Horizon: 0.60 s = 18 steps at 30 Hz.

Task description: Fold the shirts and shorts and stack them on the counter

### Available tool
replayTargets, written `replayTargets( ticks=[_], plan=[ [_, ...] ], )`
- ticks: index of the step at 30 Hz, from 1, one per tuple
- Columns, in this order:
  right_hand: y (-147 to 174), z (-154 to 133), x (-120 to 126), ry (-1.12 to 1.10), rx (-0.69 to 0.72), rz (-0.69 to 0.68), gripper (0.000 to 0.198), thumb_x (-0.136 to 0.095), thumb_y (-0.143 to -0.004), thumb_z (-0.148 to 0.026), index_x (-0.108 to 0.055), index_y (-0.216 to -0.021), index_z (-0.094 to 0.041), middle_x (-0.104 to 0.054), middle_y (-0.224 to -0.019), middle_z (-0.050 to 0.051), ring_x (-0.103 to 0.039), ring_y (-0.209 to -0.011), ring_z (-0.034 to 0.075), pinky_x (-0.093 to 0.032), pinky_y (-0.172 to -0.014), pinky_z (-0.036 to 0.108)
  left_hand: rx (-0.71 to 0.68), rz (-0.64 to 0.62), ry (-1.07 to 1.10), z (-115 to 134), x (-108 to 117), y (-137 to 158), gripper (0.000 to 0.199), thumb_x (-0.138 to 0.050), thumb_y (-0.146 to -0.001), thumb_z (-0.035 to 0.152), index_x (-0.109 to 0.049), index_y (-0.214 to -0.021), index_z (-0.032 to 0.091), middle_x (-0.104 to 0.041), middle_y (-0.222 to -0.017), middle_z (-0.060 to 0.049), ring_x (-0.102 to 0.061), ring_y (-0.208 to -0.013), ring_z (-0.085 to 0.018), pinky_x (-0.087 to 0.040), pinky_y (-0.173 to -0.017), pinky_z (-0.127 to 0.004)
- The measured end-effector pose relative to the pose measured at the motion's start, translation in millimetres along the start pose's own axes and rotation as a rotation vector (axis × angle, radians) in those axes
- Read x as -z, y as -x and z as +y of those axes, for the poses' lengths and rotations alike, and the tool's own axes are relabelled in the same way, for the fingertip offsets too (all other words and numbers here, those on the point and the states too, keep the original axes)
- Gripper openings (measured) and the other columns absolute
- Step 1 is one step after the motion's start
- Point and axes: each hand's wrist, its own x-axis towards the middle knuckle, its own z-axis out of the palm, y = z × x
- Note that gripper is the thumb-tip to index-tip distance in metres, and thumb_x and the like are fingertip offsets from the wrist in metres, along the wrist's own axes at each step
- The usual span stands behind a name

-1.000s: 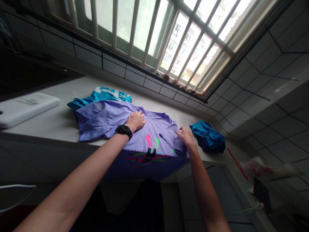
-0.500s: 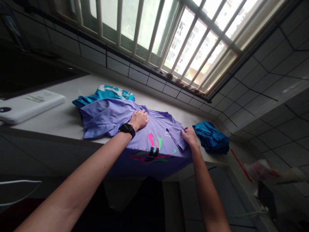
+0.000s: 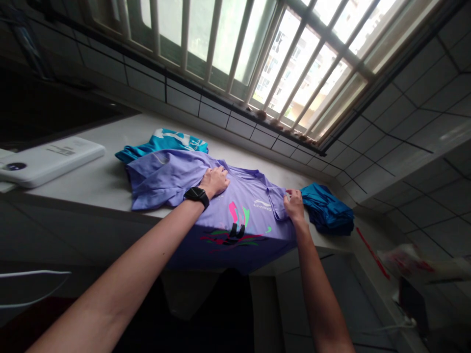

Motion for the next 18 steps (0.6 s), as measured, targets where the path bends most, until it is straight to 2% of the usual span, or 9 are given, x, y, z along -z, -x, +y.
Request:
replayTargets(
  ticks=[4, 8, 11, 15, 18],
  plan=[
    [15.5, -17.3, -8.5, 0.059, 0.149, -0.115, 0.055, -0.042, -0.102, -0.03, -0.05, -0.154, -0.015, -0.046, -0.163, 0.017, -0.041, -0.152, 0.029, -0.036, -0.124, 0.045, 0.002, -0.003, -0.01, 0.2, 0.5, 0.0, 0.042, -0.041, -0.098, 0.027, -0.069, -0.125, 0.013, -0.067, -0.137, -0.019, -0.061, -0.126, -0.031, -0.043, -0.103, -0.042],
    [32.7, -29.3, -25.0, 0.173, 0.12, -0.367, 0.063, -0.031, -0.107, -0.039, -0.033, -0.166, -0.017, -0.024, -0.176, 0.011, -0.021, -0.163, 0.027, -0.022, -0.131, 0.052, -0.004, -0.005, -0.028, 0.3, 0.3, 0.8, 0.041, -0.041, -0.097, 0.026, -0.069, -0.124, 0.013, -0.067, -0.137, -0.018, -0.062, -0.124, -0.031, -0.044, -0.102, -0.042],
    [36.5, -30.3, -27.0, 0.204, 0.102, -0.418, 0.065, -0.024, -0.109, -0.042, -0.025, -0.169, -0.018, -0.015, -0.178, 0.008, -0.015, -0.164, 0.025, -0.018, -0.132, 0.051, -0.008, 0.0, -0.036, 0.7, 0.6, 1.1, 0.041, -0.041, -0.097, 0.026, -0.07, -0.124, 0.014, -0.068, -0.137, -0.017, -0.062, -0.123, -0.031, -0.045, -0.101, -0.042],
    [27.9, -31.6, -16.6, 0.207, 0.101, -0.469, 0.065, -0.028, -0.109, -0.045, -0.027, -0.169, -0.018, -0.017, -0.177, 0.009, -0.017, -0.164, 0.025, -0.022, -0.131, 0.051, -0.009, -0.01, -0.032, 1.3, 1.9, 1.8, 0.042, -0.041, -0.098, 0.027, -0.07, -0.124, 0.013, -0.067, -0.137, -0.019, -0.062, -0.123, -0.031, -0.045, -0.101, -0.043],
    [18.0, -38.8, -13.7, 0.202, 0.104, -0.413, 0.063, -0.036, -0.108, -0.041, -0.036, -0.165, -0.015, -0.026, -0.175, 0.013, -0.021, -0.163, 0.027, -0.023, -0.131, 0.052, -0.005, -0.012, -0.038, 1.1, 1.9, 2.6, 0.041, -0.041, -0.098, 0.027, -0.07, -0.123, 0.014, -0.067, -0.136, -0.018, -0.063, -0.123, -0.031, -0.045, -0.1, -0.042]
  ],
)
